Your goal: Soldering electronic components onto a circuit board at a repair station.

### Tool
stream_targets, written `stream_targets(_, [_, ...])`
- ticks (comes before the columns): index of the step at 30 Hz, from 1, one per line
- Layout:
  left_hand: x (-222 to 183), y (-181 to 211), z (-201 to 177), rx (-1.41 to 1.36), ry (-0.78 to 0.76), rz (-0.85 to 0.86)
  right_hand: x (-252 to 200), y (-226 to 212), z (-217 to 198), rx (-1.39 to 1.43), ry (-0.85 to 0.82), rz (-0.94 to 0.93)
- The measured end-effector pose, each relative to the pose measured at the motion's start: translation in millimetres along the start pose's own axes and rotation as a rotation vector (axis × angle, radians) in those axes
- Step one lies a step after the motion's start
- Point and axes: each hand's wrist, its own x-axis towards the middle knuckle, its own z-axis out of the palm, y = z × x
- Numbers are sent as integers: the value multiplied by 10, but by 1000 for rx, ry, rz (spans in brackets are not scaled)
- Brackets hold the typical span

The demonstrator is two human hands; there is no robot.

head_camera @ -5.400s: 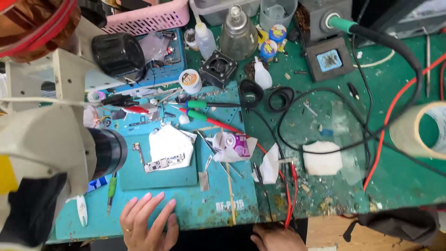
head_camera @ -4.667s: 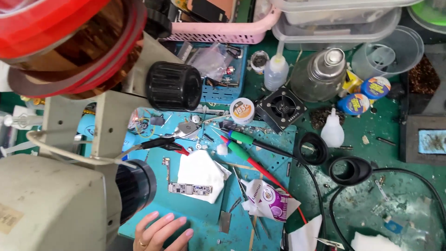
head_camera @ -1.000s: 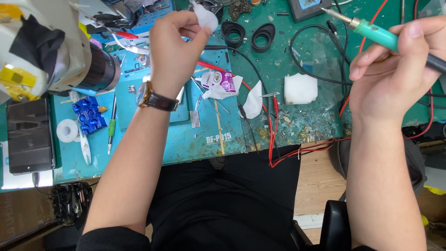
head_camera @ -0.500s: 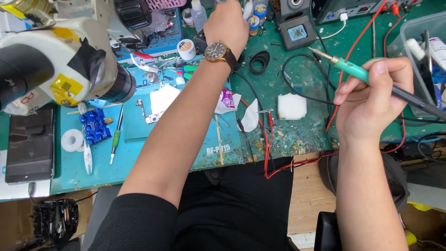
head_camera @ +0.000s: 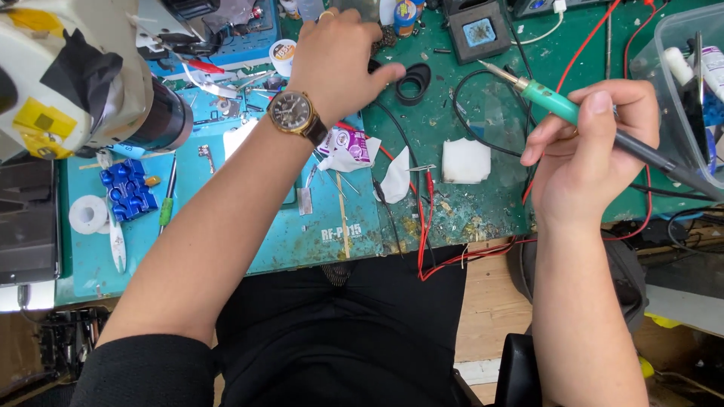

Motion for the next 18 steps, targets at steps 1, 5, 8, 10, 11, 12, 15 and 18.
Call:
stream_targets(1, [-49, 58, -36, -2, 0, -10, -16, 10, 8, -1, -9, 3])
stream_targets(5, [-123, 273, -42, 90, -82, 14, -79, 10, 78, -43, -73, -12])
stream_targets(8, [-117, 479, 152, -241, -111, -28, -141, 42, 108, -80, -87, -10])
stream_targets(10, [-89, 517, 255, -493, -75, -53, -186, 54, 143, -94, -85, -15])
stream_targets(11, [-62, 500, 285, -519, -85, -20, -216, 43, 155, -122, -95, -51])
stream_targets(12, [-23, 490, 323, -544, -96, 14, -236, 39, 153, -149, -106, -87])
stream_targets(15, [150, 227, 245, -5, 266, 19, -257, 54, 123, -161, -69, -45])
stream_targets(18, [338, -39, 704, 345, 114, 18, -256, 77, 86, -162, -62, 11])
